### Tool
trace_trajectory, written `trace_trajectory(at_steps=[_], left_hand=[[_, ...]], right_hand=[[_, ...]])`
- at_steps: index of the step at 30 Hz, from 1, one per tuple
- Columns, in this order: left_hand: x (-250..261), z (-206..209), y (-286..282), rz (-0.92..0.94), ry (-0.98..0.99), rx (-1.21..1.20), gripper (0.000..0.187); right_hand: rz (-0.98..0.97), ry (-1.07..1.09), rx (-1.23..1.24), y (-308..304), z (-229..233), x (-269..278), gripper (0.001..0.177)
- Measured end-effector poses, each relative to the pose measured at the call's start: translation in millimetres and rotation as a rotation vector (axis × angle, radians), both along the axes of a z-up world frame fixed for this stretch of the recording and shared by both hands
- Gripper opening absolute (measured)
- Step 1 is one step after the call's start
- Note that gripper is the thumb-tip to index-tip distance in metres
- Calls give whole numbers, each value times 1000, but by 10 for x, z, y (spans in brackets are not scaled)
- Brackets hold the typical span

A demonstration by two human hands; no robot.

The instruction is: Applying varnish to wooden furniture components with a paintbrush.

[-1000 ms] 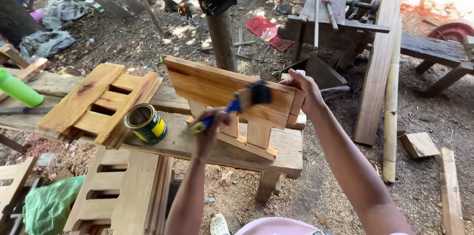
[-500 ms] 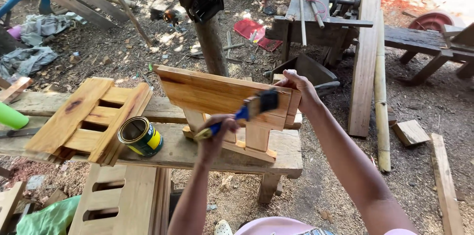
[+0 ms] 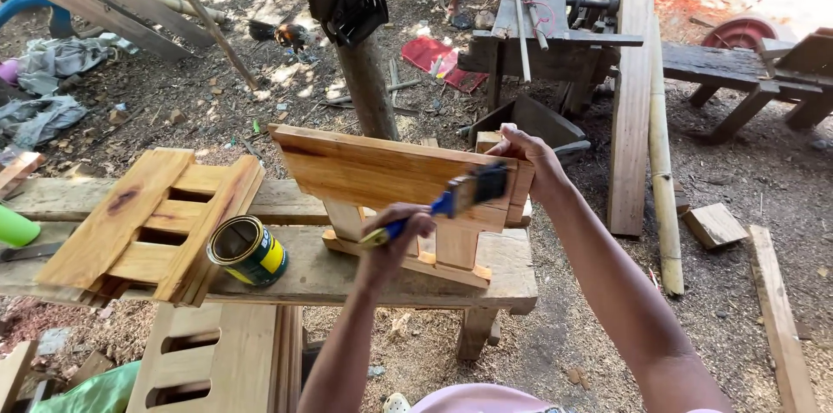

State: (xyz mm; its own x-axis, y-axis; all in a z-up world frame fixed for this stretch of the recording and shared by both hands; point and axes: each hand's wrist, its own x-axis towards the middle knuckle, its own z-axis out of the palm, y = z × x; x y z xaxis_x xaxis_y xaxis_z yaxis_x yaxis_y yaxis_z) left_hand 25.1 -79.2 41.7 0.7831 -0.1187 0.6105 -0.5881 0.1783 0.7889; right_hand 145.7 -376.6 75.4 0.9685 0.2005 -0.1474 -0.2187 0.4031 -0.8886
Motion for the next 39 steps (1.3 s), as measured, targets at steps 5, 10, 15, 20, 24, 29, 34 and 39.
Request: trace_trajectory(at_steps=[5, 10, 15, 20, 24, 29, 34, 39], left_hand=[[-156, -104, 761, 288, 58, -50, 15], [-406, -187, 366, 201, -96, -136, 9], [-320, -369, -168, 107, -216, 160, 10], [-439, -491, 283, 254, -63, 27, 10], [-742, -429, 46, 269, -110, -25, 7], [-646, -651, -399, 224, -124, 132, 12], [-653, -766, 46, 413, -49, 11, 12], [-876, -655, -280, 340, -103, 4, 11]], right_hand=[[-34, -27, -9, -23, -86, 77, 38], [-42, -24, -41, 3, -26, 27, 39], [-37, 20, -15, -32, -78, 79, 38], [-72, 23, 13, -55, -126, 111, 36], [-22, -64, 38, -12, -67, 105, 32], [4, -46, -17, -42, -91, 95, 34], [-10, -22, 30, -42, -123, 134, 35], [3, -27, 35, -36, -113, 97, 35]])
